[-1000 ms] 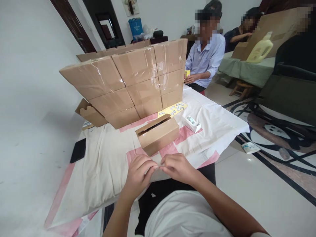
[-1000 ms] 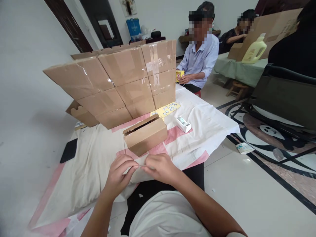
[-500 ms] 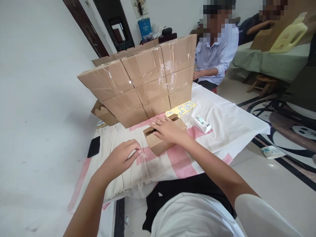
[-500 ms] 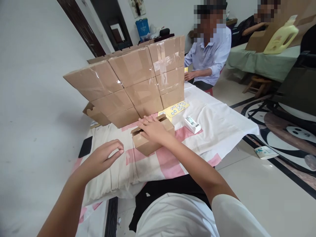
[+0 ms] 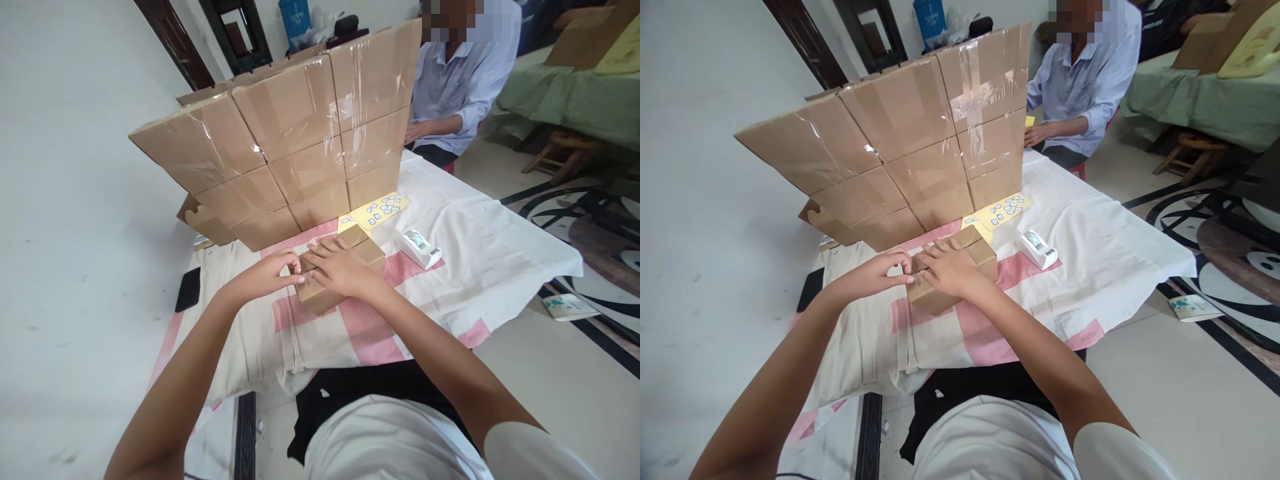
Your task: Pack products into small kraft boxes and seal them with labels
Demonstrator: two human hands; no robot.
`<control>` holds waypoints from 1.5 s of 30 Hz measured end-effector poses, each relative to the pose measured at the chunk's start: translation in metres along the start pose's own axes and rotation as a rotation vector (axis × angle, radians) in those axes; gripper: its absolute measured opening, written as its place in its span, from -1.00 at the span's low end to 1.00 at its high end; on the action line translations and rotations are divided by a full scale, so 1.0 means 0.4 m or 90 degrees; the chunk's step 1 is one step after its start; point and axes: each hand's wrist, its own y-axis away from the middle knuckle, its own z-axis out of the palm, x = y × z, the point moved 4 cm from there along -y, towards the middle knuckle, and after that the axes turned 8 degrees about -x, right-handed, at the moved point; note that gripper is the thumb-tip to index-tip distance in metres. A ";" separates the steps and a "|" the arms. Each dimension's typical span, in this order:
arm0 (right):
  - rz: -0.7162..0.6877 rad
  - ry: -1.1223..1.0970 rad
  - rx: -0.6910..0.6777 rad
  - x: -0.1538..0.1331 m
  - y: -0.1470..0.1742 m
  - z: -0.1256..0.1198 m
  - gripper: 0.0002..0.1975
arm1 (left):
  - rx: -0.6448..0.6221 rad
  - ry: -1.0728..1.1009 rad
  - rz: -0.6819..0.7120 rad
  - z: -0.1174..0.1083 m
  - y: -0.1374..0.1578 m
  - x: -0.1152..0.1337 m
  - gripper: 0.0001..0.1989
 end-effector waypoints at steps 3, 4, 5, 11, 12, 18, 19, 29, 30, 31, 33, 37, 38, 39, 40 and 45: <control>-0.001 -0.012 0.016 0.001 0.002 -0.001 -0.60 | 0.004 0.010 -0.019 0.007 -0.009 -0.006 -0.72; 0.000 -0.016 0.017 0.001 0.003 -0.001 -0.61 | 0.009 0.010 -0.020 0.008 -0.011 -0.007 -0.73; 0.001 -0.019 0.018 0.001 0.004 -0.001 -0.62 | 0.016 0.010 -0.021 0.008 -0.014 -0.007 -0.74; 0.003 -0.026 0.028 0.005 0.001 0.003 -0.64 | 0.026 0.041 -0.073 0.014 -0.039 -0.039 -0.75; 0.005 -0.025 0.027 0.006 0.001 0.005 -0.63 | 0.026 0.037 -0.089 0.016 -0.041 -0.044 -0.74; 0.004 -0.048 0.019 0.010 0.002 0.010 -0.63 | 0.075 -0.118 -0.204 -0.001 -0.036 -0.050 -0.44; 0.002 -0.053 0.024 0.010 0.003 0.009 -0.64 | 0.074 -0.117 -0.218 -0.005 -0.036 -0.052 -0.33; -0.059 -0.062 0.037 0.003 0.022 -0.002 -0.70 | -0.049 0.334 -0.177 0.063 -0.051 -0.108 -0.38; -0.085 -0.059 0.029 -0.001 0.026 -0.003 -0.71 | -0.035 0.353 -0.177 0.071 -0.051 -0.110 -0.40; -0.109 -0.055 0.022 -0.004 0.031 -0.004 -0.71 | -0.023 0.370 -0.171 0.077 -0.051 -0.110 -0.41; -0.143 -0.052 0.005 -0.009 0.038 -0.005 -0.72 | -0.004 0.394 -0.155 0.085 -0.052 -0.105 -0.43; -0.159 -0.080 -0.022 -0.008 0.043 -0.006 -0.73 | 0.037 0.402 -0.155 0.089 -0.054 -0.104 -0.48; -0.158 -0.090 -0.024 -0.007 0.043 -0.007 -0.74 | 0.043 0.403 -0.156 0.090 -0.054 -0.106 -0.48; -0.156 -0.097 -0.023 -0.007 0.043 -0.007 -0.74 | 0.046 0.407 -0.158 0.093 -0.054 -0.108 -0.49; -0.154 -0.101 -0.023 -0.006 0.042 -0.008 -0.74 | 0.047 0.412 -0.158 0.095 -0.054 -0.111 -0.49; -0.146 -0.052 -0.033 -0.014 0.044 0.003 -0.64 | 0.068 0.434 -0.140 0.106 -0.059 -0.122 -0.51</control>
